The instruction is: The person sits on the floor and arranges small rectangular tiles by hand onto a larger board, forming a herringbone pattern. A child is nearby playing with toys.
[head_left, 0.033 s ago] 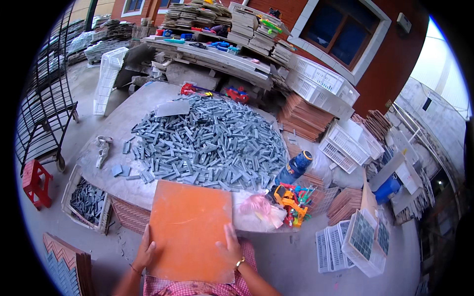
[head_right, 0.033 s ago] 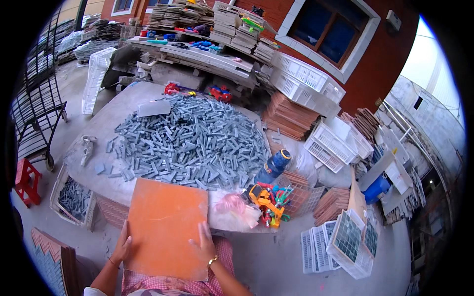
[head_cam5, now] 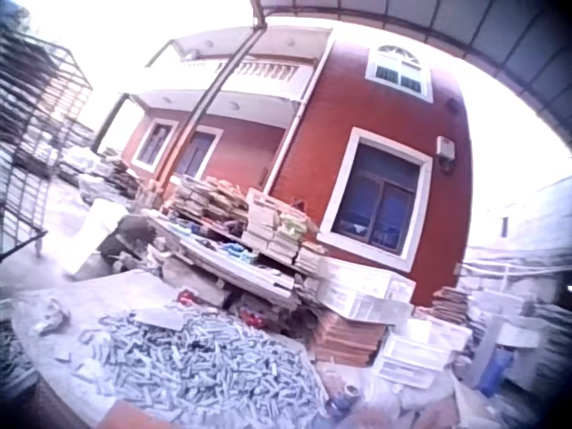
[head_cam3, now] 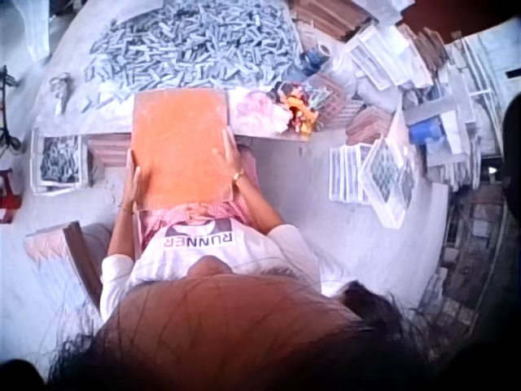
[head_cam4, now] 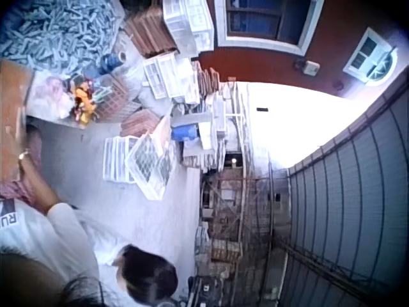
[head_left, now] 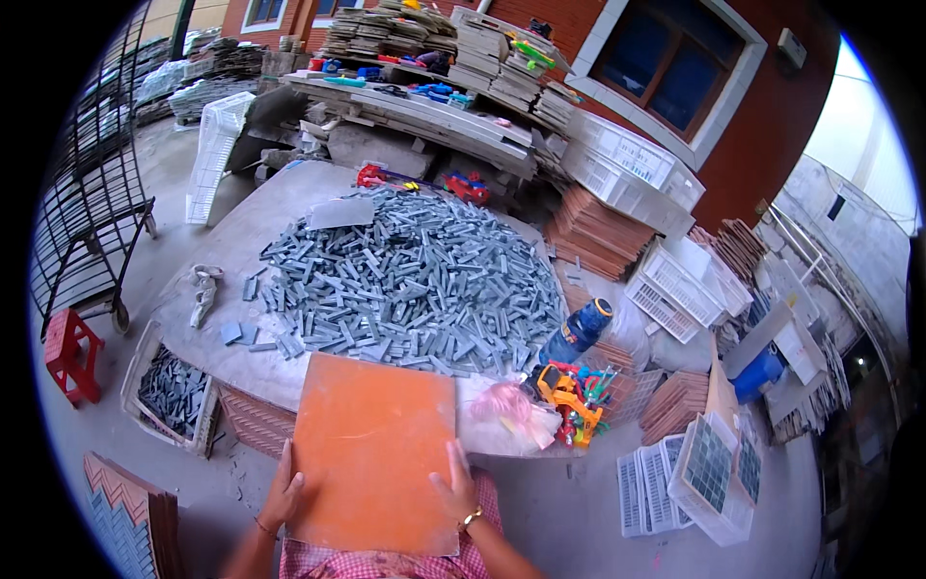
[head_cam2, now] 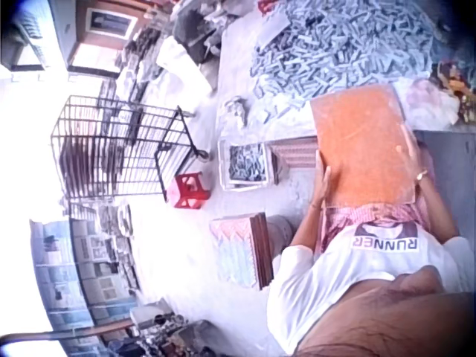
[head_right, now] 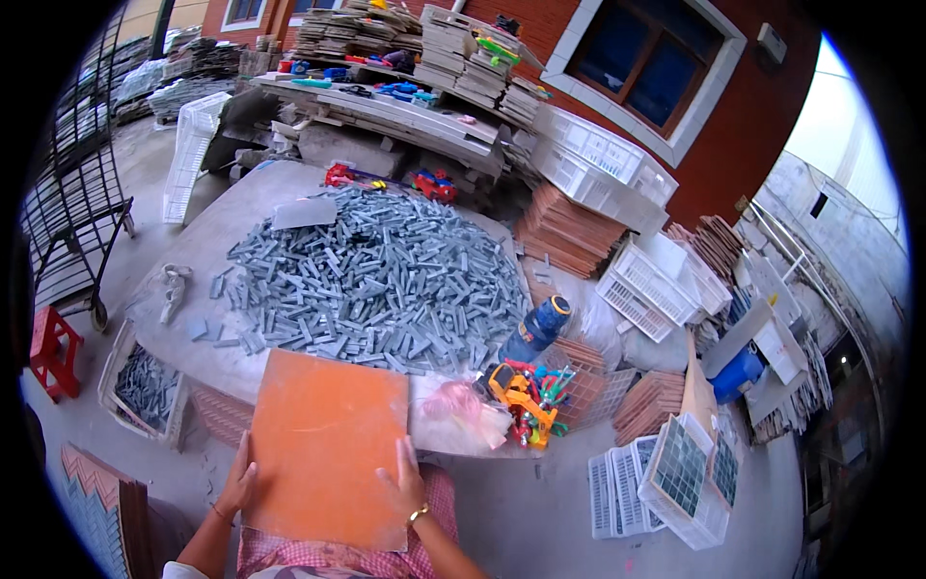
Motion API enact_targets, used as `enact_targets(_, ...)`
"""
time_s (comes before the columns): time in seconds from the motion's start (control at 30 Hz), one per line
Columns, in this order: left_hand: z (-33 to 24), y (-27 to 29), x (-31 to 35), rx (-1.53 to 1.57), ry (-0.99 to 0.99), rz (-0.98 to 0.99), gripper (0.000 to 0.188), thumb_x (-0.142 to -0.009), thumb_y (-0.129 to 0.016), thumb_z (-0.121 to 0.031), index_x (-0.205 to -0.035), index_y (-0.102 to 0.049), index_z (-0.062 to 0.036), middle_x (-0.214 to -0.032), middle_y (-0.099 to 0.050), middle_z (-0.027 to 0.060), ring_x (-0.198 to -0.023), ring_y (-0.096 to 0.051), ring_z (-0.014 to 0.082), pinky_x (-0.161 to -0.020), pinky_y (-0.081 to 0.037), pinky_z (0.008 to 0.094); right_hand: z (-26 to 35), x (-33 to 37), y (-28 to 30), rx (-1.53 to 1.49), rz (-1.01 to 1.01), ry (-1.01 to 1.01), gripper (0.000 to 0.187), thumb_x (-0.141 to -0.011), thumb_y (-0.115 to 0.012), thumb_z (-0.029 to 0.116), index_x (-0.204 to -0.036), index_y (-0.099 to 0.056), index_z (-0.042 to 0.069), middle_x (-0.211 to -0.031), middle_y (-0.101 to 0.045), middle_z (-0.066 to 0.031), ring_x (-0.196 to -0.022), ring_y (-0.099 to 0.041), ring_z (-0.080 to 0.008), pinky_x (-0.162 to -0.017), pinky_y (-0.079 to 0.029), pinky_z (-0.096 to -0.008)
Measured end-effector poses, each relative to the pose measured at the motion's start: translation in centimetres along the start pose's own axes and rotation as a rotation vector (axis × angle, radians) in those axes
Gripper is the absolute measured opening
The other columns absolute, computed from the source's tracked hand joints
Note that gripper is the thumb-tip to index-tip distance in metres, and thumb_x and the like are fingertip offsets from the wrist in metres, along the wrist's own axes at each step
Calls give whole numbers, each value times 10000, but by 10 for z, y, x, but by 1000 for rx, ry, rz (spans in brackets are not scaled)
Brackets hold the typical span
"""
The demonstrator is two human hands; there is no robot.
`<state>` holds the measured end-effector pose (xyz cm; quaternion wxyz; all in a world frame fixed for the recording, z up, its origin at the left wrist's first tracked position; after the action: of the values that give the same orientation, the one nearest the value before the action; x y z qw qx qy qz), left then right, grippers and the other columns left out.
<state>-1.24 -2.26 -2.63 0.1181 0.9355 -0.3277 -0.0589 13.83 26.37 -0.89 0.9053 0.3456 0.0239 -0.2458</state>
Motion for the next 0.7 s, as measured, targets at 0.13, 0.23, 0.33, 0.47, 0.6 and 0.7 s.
enact_targets(0.13,-18,-1,14,159,-28,-11,710,-894,-425,-260,-1408,-52,59,-1492,-80,181,-1388,-67,261,-1110,-63,351,-11,35,6,-132,-51,-42,708,-864,-561,268,-1397,-194,-20,-1452,-176,-246,-1356,-181,-343,-1089,-188,-393)
enact_targets(0.23,-21,-2,25,202,-84,-33,716,-897,-427,-273,-1409,-49,54,-1496,-71,170,-1389,-57,251,-1110,-54,351,-9,50,-2,-209,16,-24,690,-886,-526,267,-1405,-168,-16,-1462,-161,-230,-1362,-168,-332,-1096,-167,-399)
enact_targets(0.33,-19,2,23,326,-128,-77,718,-908,-404,-338,-1411,-67,46,-1497,-75,157,-1389,-62,245,-1112,-47,352,-10,50,-6,-401,30,-113,676,-908,-484,300,-1409,-156,-12,-1472,-145,-211,-1374,-134,-308,-1102,-137,-396)
enact_targets(0.47,-45,25,19,734,-150,-148,736,-921,-310,-485,-1413,-117,27,-1493,-109,151,-1385,-90,247,-1118,-46,360,-34,41,4,-818,78,-389,726,-916,-434,411,-1418,-122,-10,-1492,-92,-172,-1384,-81,-269,-1112,-71,-383)
enact_targets(0.6,-129,59,-15,934,-390,-110,766,-915,-209,-573,-1392,-212,26,-1467,-196,167,-1375,-144,257,-1121,-62,370,98,-15,80,-1233,-2,35,869,-860,-323,638,-1415,-145,-6,-1494,-115,-145,-1358,-162,-260,-1105,-115,-377)
enact_targets(0.7,-203,67,-77,797,-614,-195,740,-922,-207,-561,-1360,-278,31,-1430,-275,179,-1359,-196,266,-1117,-69,369,116,-73,113,-1382,-108,140,854,-869,-270,649,-1401,-180,-13,-1475,-191,-151,-1310,-255,-223,-1087,-175,-357)
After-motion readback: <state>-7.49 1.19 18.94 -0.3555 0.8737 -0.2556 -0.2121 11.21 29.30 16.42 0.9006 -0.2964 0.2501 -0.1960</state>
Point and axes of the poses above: each hand's wrist, its own x-axis away from the middle knuckle, its own y-axis out of the back of the hand, z = x × y, the point moved 8 cm from there along -x, towards the middle knuckle
